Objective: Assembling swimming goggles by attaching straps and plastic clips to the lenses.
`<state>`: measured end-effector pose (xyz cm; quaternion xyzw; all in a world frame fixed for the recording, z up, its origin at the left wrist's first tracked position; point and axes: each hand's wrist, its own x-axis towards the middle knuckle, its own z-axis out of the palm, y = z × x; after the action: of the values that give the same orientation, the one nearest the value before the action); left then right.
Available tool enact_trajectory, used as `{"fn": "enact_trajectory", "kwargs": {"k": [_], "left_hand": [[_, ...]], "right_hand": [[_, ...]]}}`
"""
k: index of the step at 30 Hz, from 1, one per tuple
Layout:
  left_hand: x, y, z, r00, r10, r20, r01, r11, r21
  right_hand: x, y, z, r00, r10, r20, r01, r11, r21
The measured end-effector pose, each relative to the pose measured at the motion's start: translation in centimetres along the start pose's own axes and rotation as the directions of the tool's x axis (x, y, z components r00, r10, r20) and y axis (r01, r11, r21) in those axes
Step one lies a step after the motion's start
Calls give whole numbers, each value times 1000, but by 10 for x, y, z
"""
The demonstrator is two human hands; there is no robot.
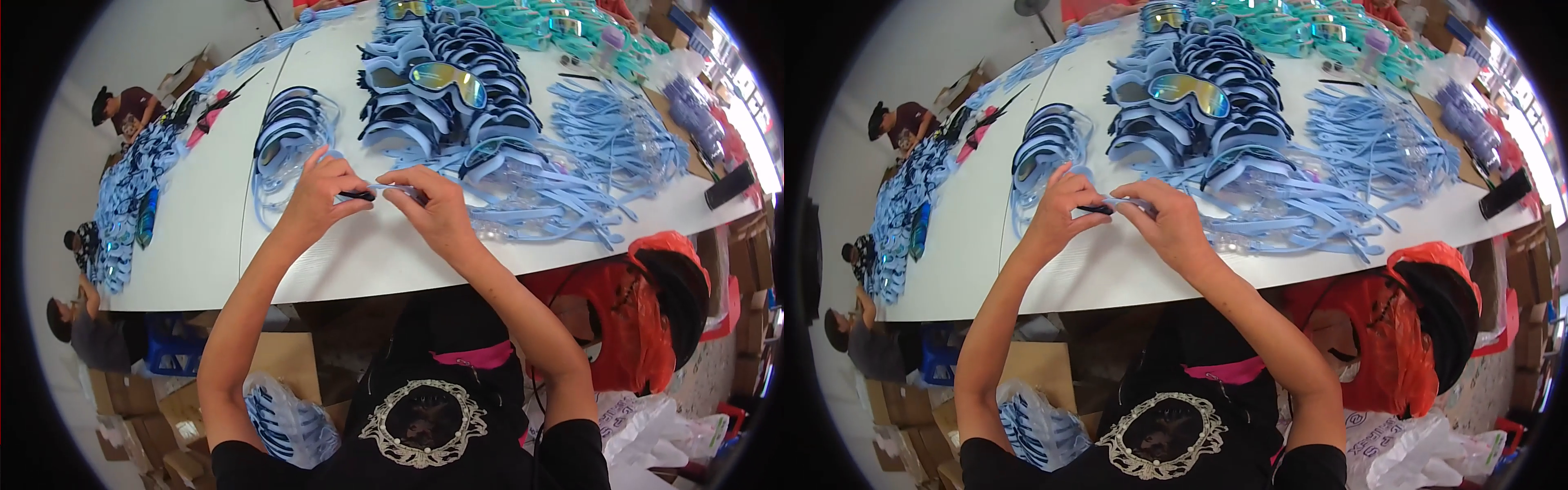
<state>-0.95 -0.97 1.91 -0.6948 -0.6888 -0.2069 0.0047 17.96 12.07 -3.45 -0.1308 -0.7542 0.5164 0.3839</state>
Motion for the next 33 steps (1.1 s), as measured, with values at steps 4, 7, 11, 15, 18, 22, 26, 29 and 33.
{"fn": "enact_trajectory", "kwargs": {"k": [4, 7, 11, 15, 18, 22, 26, 29, 33], "left_hand": [[4, 9, -5, 998, -12, -66, 4, 992, -126], [6, 15, -9, 997, -69, -37, 59, 973, -224], [13, 25, -13, 997, -67, 29, 73, 962, -264], [12, 23, -15, 996, -40, 82, 58, 973, -223], [9, 27, -17, 987, -89, 134, 119, 964, -236], [8, 32, -19, 978, -119, 170, 160, 953, -258], [6, 23, -13, 982, -98, 162, 143, 943, -299], [6, 24, -10, 988, -81, 129, 114, 955, -273], [-1, 25, -2, 998, -64, 26, 68, 981, -181]], "right_hand": [[4, 9, -3, 995, -96, 14, 94, 991, 98], [5, 6, -5, 995, -81, 52, 72, 985, 155], [5, 1, -5, 998, 64, 24, -67, 983, 172], [5, 6, -4, 1000, 17, 11, -18, 992, 127], [4, 7, -2, 1000, -11, 10, 10, 997, 74], [3, 5, -1, 998, -60, -35, 62, 996, 57], [2, 0, -2, 995, -100, -14, 100, 995, -11], [3, -1, -3, 992, -124, -12, 124, 992, -35], [4, -5, -1, 984, -179, -20, 177, 983, -55]]}}
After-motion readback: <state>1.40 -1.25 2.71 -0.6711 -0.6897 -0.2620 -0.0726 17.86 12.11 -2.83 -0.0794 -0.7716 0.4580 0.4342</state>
